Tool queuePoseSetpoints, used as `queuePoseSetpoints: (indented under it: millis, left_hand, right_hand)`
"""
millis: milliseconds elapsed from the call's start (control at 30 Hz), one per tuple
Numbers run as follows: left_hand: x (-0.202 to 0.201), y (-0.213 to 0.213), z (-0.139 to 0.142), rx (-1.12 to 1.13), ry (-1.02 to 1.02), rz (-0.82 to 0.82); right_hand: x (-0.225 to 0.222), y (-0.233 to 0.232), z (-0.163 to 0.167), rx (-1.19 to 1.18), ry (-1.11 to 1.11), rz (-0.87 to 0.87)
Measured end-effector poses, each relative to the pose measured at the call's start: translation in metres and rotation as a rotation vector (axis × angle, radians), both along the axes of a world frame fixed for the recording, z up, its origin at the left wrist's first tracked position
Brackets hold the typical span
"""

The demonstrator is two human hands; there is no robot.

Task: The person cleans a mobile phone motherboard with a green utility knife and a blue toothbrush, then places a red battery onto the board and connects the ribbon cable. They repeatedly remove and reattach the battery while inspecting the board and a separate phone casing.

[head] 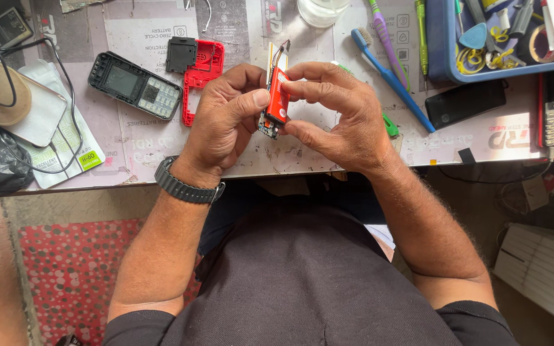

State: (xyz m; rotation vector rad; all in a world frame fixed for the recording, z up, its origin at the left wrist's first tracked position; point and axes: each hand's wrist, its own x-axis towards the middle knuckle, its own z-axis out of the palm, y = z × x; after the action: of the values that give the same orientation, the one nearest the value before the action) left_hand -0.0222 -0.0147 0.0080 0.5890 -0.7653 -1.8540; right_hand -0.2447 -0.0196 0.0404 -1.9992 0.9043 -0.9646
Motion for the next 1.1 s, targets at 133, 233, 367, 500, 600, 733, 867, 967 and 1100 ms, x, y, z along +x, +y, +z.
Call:
queuePoseSetpoints:
  millis: [133,233,367,500,600,733,867,967,1100]
  left_hand:
    - [-0.001,-0.002,-0.004,-0.003,0.009,0.001]
    - [-0.003,-0.004,-0.006,-0.003,-0.001,0.011]
    - [-0.003,-0.006,-0.005,0.009,0.011,0.001]
    - [-0.004,-0.008,-0.005,0.017,-0.007,0.006]
    - [-0.004,-0.009,-0.006,0.018,0.004,0.003]
    - [-0.004,-0.009,-0.007,0.038,0.008,0.007]
    - [-0.003,-0.009,-0.009,0.046,0.022,-0.008]
    - [-0.003,-0.009,-0.009,0.062,0.028,-0.021]
    - [-0.002,-0.011,-0.008,0.095,0.072,-0.07]
  right_hand:
    - [0.0,-0.004,-0.007,-0.034,-0.014,-0.016]
    - [0.001,-0.007,-0.011,-0.113,-0.003,-0.021]
    - [0.001,-0.007,-0.013,-0.134,0.008,-0.068]
    - [0.0,-0.011,-0.011,-0.191,0.04,-0.076]
    - [0.001,-0.011,-0.011,-0.198,0.05,-0.085]
    - [0.001,-0.012,-0.01,-0.208,0.069,-0.101]
    - [0.004,-0.012,-0.011,-0.214,0.03,-0.118]
    - [0.002,-0.011,-0.013,-0.175,-0.003,-0.113]
    - [-0.002,-0.014,-0.021,-0.059,-0.115,-0.073]
